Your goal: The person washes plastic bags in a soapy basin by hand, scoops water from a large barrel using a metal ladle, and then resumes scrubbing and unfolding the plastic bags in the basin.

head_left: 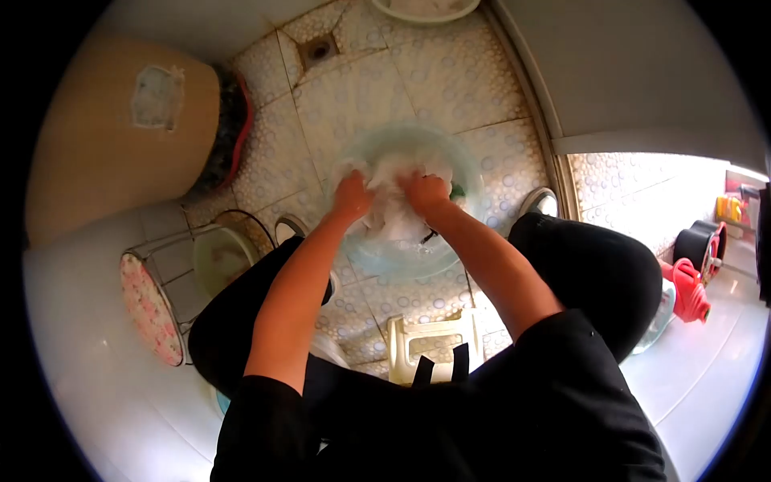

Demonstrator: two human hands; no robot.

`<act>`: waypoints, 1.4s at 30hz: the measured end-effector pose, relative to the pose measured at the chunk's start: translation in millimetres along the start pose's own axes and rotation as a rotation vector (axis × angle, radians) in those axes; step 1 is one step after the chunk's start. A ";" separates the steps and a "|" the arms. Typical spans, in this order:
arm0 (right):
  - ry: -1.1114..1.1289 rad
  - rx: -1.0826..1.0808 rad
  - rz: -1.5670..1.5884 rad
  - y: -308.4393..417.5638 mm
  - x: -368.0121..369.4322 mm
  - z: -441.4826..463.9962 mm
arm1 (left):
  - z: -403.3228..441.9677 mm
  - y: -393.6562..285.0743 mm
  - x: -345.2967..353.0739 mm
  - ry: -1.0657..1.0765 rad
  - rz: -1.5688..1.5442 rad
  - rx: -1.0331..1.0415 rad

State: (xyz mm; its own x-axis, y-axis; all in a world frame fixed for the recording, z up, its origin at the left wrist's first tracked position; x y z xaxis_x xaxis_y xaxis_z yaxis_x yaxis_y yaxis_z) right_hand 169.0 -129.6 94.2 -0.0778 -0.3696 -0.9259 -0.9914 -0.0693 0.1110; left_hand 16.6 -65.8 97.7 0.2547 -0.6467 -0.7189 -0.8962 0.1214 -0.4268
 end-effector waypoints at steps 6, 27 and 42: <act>0.053 -0.193 -0.051 -14.0 -130.7 -62.5 | -30.7 -48.8 -80.1 -0.209 -0.070 0.021; -0.385 -0.176 0.502 6.2 -290.6 -103.8 | -161.7 -137.6 -243.3 -0.190 -1.563 -0.045; -0.693 -0.296 0.856 -19.8 -398.8 -114.8 | -180.3 -133.8 -239.1 -0.181 -0.714 0.062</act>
State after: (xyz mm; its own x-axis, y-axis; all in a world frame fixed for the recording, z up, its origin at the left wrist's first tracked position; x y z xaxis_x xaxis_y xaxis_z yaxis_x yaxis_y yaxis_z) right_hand 231.8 -87.3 502.7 -0.8490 0.1836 -0.4955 -0.5284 -0.2909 0.7976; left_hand 10.1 -63.2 425.6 0.8288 -0.4505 -0.3319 -0.4692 -0.2364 -0.8508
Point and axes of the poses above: each hand's wrist, its own z-axis towards the middle knuckle, its own x-axis out of the palm, y = z × x, the point moved 6 cm from there along z, towards the middle knuckle, and after that the axes turned 5 degrees about -z, right-handed, at the moved point
